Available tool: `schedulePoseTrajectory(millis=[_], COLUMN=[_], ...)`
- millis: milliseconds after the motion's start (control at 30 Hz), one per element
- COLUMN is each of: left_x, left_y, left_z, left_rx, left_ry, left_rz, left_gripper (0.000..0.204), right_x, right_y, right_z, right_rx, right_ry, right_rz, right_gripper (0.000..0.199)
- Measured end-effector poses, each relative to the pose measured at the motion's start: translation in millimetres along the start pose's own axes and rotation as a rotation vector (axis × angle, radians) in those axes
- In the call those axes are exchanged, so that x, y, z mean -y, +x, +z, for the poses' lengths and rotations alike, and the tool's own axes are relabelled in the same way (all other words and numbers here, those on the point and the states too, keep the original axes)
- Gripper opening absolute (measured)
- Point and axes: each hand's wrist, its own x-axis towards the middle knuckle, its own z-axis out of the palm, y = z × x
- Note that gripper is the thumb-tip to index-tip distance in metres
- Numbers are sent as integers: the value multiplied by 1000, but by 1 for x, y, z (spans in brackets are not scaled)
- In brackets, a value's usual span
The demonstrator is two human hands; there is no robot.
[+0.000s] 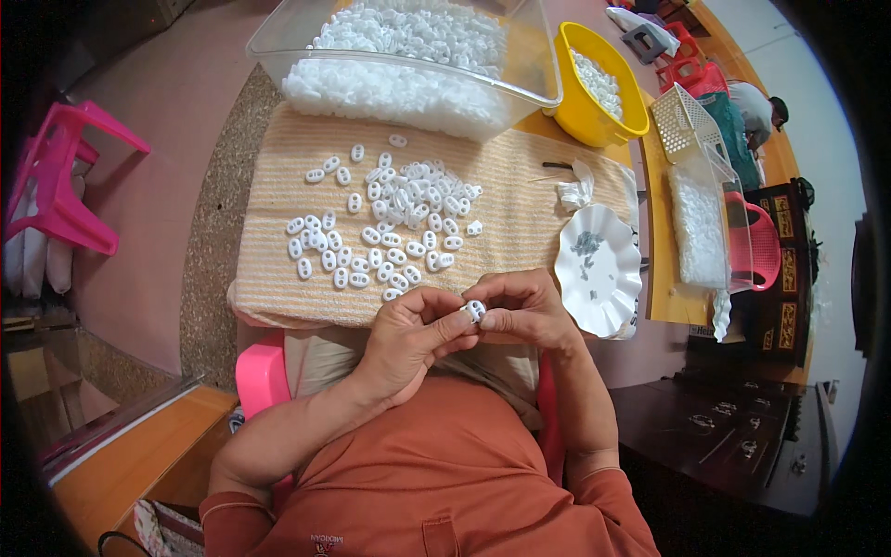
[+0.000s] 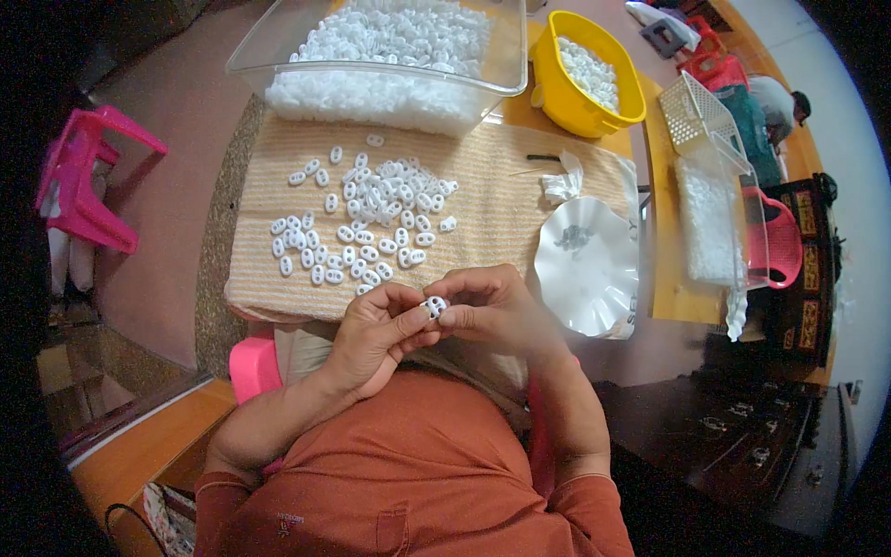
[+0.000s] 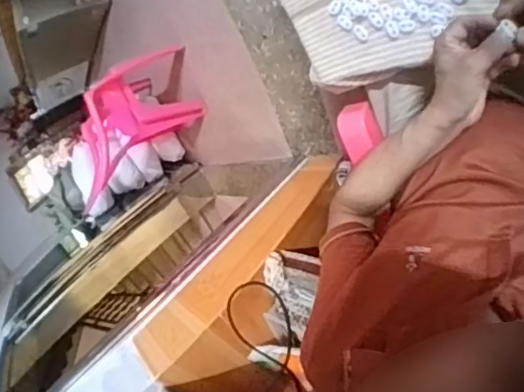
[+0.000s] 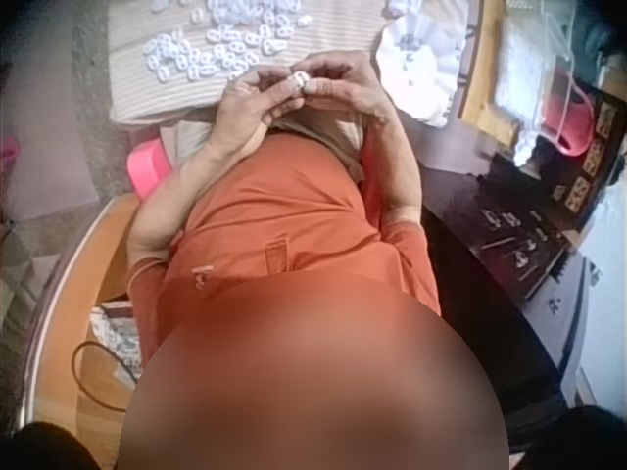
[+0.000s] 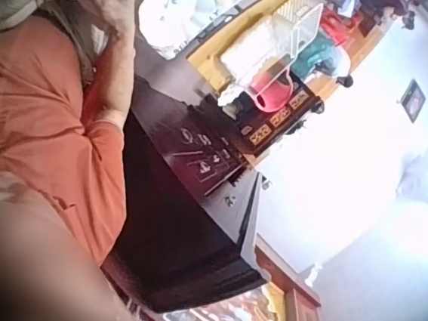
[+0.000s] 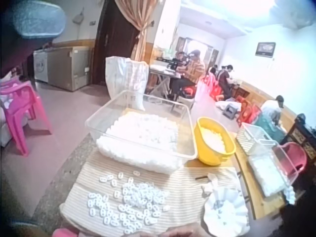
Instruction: The recorder is manually assembling white plastic fastener components by snapping them together at a workbench.
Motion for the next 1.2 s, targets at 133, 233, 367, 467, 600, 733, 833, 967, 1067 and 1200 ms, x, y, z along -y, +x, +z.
schedulePoseTrajectory(millis=[133, 233, 367, 467, 600, 733, 833, 967, 1067, 1200], left_x=[1, 2, 2, 2, 4, 4, 0, -2, -3, -3], left_y=[0, -1, -1, -2, -2, 2, 3, 2, 2, 2], left_z=[-1, -1, 0, 2, -1, -4, -3, -2, -2, -2], left_rx=[35, 30, 30, 14, 57, 65, 51, 59, 54, 48], left_ry=[-14, -1, -5, 22, 57, 60, 60, 25, 25, 20], left_rz=[-3, -7, -6, 12, 45, 40, 11, -6, -13, -20], left_gripper=[11, 10, 10, 10, 10, 9, 9, 9, 9, 9], right_x=[-2, 1, 1, 1, 3, 3, 5, 6, 4, 6], right_y=[-2, -1, -3, -4, -3, -3, -5, -6, -6, -6], right_z=[-2, 2, 8, 11, 12, 13, 15, 15, 15, 16], right_rx=[26, 60, 30, -15, 40, 21, -1, -29, -27, -27], right_ry=[-59, -77, -37, 25, -107, -111, -121, -157, -169, -116], right_rz=[-22, -59, -50, -66, -116, -97, -119, -116, -163, -97], right_gripper=[26, 24, 22, 24, 24, 25, 23, 24, 25, 27])
